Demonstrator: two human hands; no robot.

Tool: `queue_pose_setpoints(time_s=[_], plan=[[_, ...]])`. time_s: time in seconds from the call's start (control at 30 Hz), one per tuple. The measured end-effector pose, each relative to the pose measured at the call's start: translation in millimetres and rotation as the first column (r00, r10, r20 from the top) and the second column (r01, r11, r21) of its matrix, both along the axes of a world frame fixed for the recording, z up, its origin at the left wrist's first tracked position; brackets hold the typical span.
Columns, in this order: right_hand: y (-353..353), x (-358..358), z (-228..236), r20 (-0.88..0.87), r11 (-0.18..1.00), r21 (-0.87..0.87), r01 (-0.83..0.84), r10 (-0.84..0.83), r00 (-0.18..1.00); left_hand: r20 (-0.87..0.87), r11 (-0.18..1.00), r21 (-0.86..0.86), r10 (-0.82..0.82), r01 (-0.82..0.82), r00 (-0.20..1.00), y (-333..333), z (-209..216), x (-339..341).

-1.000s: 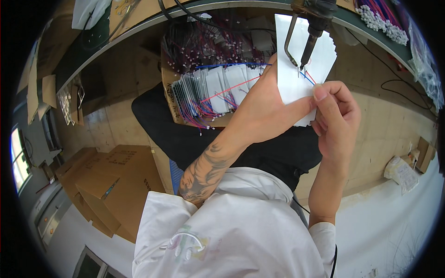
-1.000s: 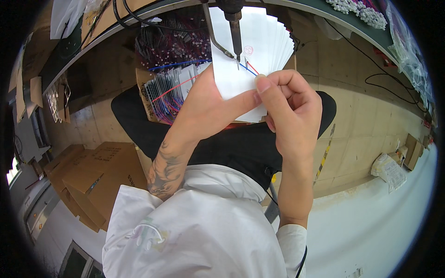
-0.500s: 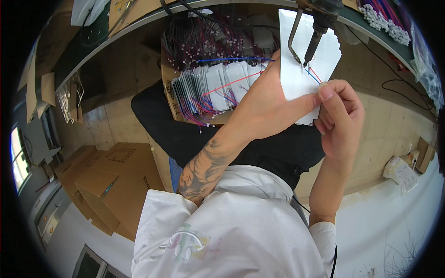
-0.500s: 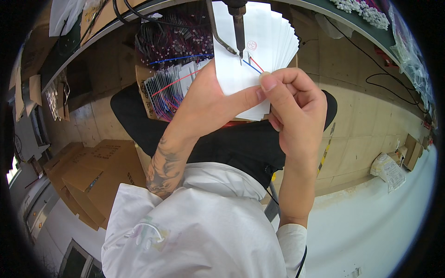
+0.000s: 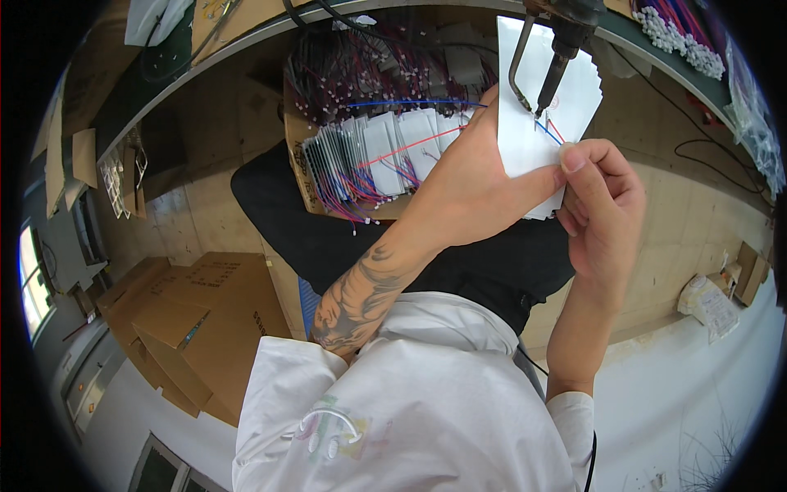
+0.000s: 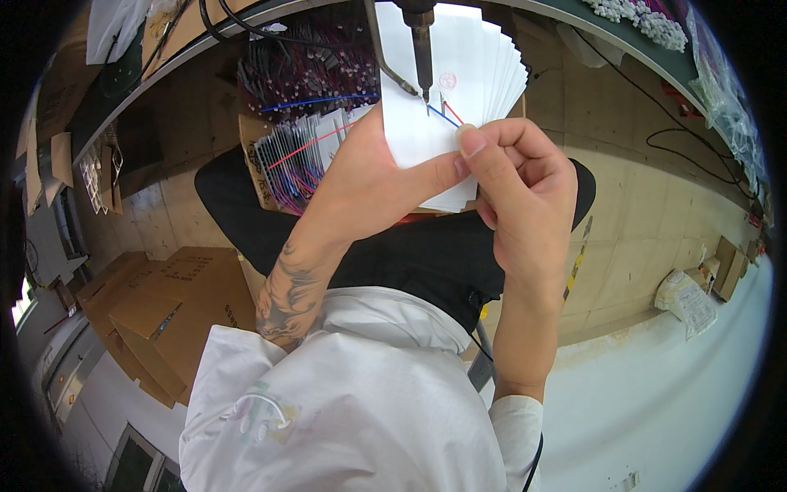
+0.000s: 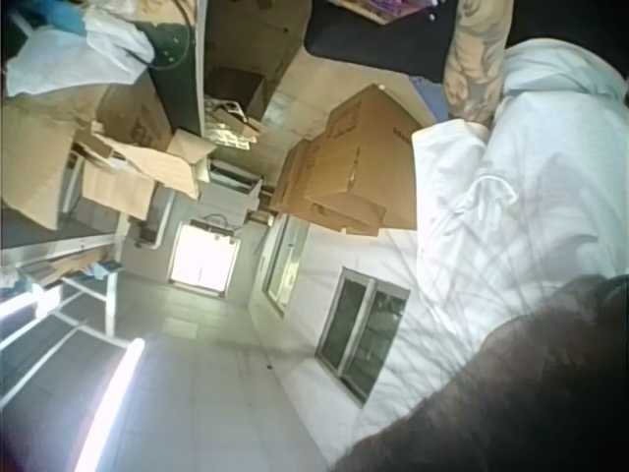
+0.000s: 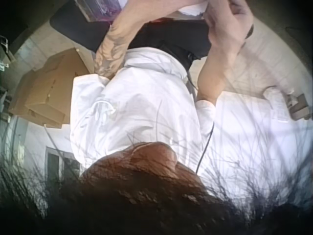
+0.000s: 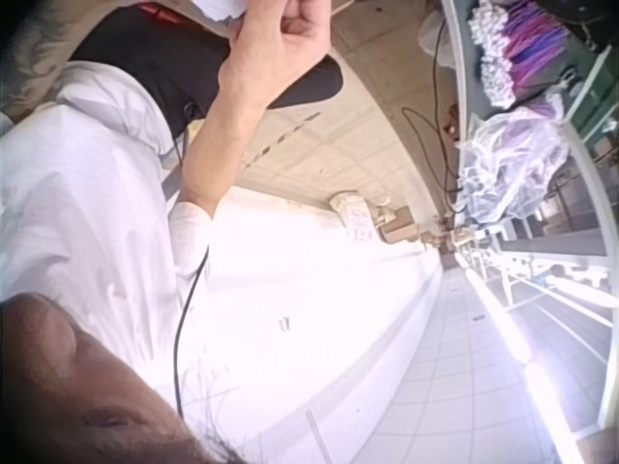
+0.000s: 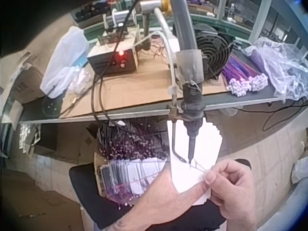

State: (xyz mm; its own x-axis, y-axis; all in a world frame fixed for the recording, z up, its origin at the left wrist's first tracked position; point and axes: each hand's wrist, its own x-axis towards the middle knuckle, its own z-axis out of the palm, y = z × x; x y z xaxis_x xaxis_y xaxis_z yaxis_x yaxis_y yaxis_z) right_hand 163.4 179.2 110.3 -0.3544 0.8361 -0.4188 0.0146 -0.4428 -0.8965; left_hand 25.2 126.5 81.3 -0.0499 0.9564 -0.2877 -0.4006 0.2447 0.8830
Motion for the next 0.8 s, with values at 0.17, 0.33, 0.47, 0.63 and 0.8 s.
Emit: queue_pose_setpoints(time_s=[0.17, 0.33, 0.47, 0.63, 0.8], plan=[[-2.0, -0.9, 1.3, 0.011, 1.000, 0.010, 0.005, -0.005, 1.000, -0.023, 1.000, 0.009, 0.003, -0.002, 1.000, -0.5, -0.5, 1.6], [-4.6, -0.3, -2.4, 0.010, 0.999, -0.012, 0.050, -0.050, 0.999, 0.016, 1.000, 0.023, 0.001, -0.002, 1.000, 0.2, -3.7, 3.0], [-4.7, -4.4, 1.0, 0.013, 0.999, 0.002, 0.049, -0.049, 0.999, -0.046, 1.000, 0.029, -0.010, 0.011, 0.999, -0.7, -4.7, -0.1], [-8.7, -6.6, 4.0, 0.070, 0.996, 0.061, 0.072, -0.077, 0.995, 0.003, 1.000, -0.004, 0.018, -0.017, 1.000, -2.0, 5.8, -0.3], [-9.7, -4.6, -1.1, 0.048, 0.996, 0.048, 0.075, -0.077, 0.996, -0.022, 1.000, -0.006, 0.002, -0.003, 1.000, -1.7, -0.4, 0.8]])
